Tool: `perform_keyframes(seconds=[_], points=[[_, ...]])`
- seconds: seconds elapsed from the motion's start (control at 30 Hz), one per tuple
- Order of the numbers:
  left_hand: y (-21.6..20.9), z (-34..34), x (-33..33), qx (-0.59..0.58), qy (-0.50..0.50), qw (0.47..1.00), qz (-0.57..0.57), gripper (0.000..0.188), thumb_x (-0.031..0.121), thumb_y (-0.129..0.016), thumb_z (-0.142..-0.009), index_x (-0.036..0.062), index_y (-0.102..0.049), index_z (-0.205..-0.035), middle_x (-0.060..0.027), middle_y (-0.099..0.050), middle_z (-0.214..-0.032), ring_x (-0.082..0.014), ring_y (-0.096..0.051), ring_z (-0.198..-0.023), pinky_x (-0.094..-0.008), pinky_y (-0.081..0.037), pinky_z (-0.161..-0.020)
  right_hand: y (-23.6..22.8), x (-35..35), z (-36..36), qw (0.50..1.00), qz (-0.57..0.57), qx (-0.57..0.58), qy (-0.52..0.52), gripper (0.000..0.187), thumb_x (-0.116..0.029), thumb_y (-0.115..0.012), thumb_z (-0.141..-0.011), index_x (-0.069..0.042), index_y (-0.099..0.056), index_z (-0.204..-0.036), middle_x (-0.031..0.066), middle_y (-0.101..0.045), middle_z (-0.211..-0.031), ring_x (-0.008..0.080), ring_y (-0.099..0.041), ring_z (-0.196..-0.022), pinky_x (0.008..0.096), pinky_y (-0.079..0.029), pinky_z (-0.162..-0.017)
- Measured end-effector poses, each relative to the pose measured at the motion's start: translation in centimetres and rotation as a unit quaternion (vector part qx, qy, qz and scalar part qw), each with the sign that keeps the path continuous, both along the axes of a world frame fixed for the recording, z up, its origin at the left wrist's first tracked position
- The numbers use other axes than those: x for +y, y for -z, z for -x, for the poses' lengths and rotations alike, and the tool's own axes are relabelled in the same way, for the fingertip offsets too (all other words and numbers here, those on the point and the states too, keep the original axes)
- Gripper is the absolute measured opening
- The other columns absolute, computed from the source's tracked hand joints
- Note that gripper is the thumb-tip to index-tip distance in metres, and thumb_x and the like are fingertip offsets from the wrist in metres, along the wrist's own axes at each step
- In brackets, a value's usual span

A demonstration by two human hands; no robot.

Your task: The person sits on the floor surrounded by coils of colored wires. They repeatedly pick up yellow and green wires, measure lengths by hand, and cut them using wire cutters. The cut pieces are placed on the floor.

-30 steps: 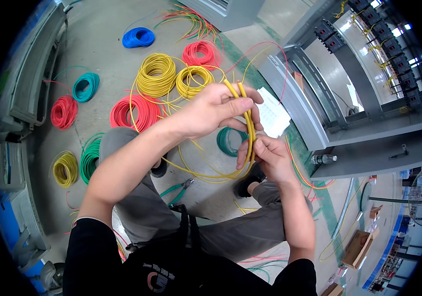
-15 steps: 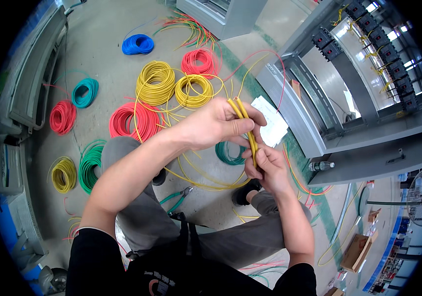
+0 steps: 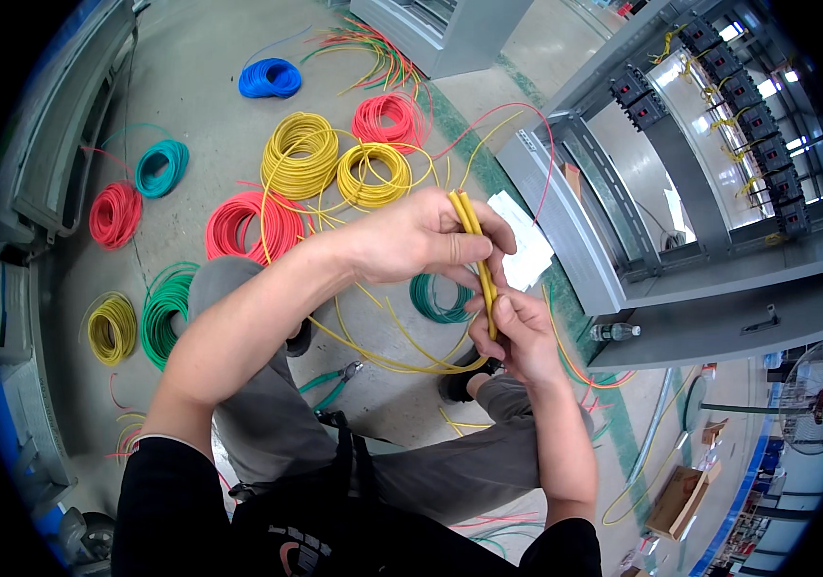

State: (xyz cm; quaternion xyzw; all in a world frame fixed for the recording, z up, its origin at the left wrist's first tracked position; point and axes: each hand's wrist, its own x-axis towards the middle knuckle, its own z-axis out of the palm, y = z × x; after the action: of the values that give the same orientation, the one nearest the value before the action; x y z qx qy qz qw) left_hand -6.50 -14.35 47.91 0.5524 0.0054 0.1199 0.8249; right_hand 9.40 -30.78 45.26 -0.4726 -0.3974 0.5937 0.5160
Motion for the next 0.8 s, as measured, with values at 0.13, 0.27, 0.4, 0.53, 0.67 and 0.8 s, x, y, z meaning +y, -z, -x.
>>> perform_keyframes(seconds=[0.13, 0.27, 0.4, 0.53, 0.67, 0.8], points=[[0.0, 0.1, 0.1, -0.004, 0.002, 1.0, -0.008, 0.03, 0.018, -0.056, -0.095, -0.0022, -0.053, -0.117, -0.0123, -0.064, -0.102, -0.0202, -0.062, -0.1, -0.0336, -0.053, -0.085, 0.0, 0.0, -0.1, 1.0, 0.001, 0.001, -0.003, 0.043, -0.037, -0.044, -0.1, 0.004, -0.056, -0.102, 0.0039, -0.047, -0.056, 0.0083, -0.035, -0.046, 0.0225, -0.026, -0.045], [0.2, 0.3, 0.2, -0.008, -0.003, 1.0, -0.012, 0.031, 0.019, -0.057, -0.094, -0.0023, -0.053, -0.116, -0.0123, -0.063, -0.102, -0.0209, -0.062, -0.1, -0.0345, -0.053, -0.085, -0.1, 0.0, 0.1, 1.0, 0.009, 0.002, -0.003, 0.043, -0.036, -0.044, -0.1, 0.004, -0.056, -0.103, 0.0048, -0.049, -0.056, 0.0081, -0.035, -0.044, 0.0226, -0.026, -0.044], [-0.1, 0.2, 0.1, 0.015, -0.006, 1.0, -0.006, 0.031, 0.019, -0.057, -0.094, -0.0026, -0.053, -0.115, -0.012, -0.062, -0.103, -0.0216, -0.062, -0.1, -0.0361, -0.053, -0.086, -0.3, -0.2, 0.1, 1.0, 0.012, 0.01, -0.008, 0.041, -0.036, -0.044, -0.1, 0.004, -0.057, -0.104, 0.0026, -0.048, -0.057, 0.0074, -0.036, -0.045, 0.0227, -0.026, -0.044], [0.9, -0.5, -0.6, 0.017, -0.042, 0.998, 0.045, 0.032, 0.021, -0.06, -0.092, -0.0034, -0.054, -0.112, -0.0123, -0.061, -0.104, -0.0236, -0.062, -0.099, -0.0385, -0.054, -0.084, 1.9, -0.6, -1.0, 1.0, 0.006, 0.015, -0.003, 0.037, -0.034, -0.044, -0.1, 0.0, -0.058, -0.104, -0.0011, -0.044, -0.06, 0.0067, -0.036, -0.049, 0.0221, -0.027, -0.046], [0.5, 0.2, -0.3, -0.006, -0.044, 0.998, 0.048, 0.031, 0.022, -0.054, -0.096, -0.0043, -0.053, -0.112, -0.0126, -0.061, -0.101, -0.0257, -0.062, -0.1, -0.0419, -0.054, -0.087, 0.7, 0.3, -0.5, 0.998, -0.007, 0.04, -0.048, 0.033, -0.032, -0.041, -0.102, -0.002, -0.055, -0.101, -0.0017, -0.041, -0.061, 0.0068, -0.034, -0.052, 0.0217, -0.028, -0.048], [-0.4, -0.3, -0.2, 0.004, -0.038, 0.997, 0.065, 0.036, 0.028, -0.056, -0.094, -0.0031, -0.053, -0.111, -0.0138, -0.061, -0.102, -0.0284, -0.063, -0.101, -0.0414, -0.054, -0.086, -0.3, 0.5, -0.5, 0.997, -0.019, 0.061, -0.04, 0.033, -0.031, -0.039, -0.102, -0.002, -0.054, -0.101, -0.0015, -0.04, -0.062, 0.007, -0.033, -0.053, 0.0214, -0.029, -0.049]])
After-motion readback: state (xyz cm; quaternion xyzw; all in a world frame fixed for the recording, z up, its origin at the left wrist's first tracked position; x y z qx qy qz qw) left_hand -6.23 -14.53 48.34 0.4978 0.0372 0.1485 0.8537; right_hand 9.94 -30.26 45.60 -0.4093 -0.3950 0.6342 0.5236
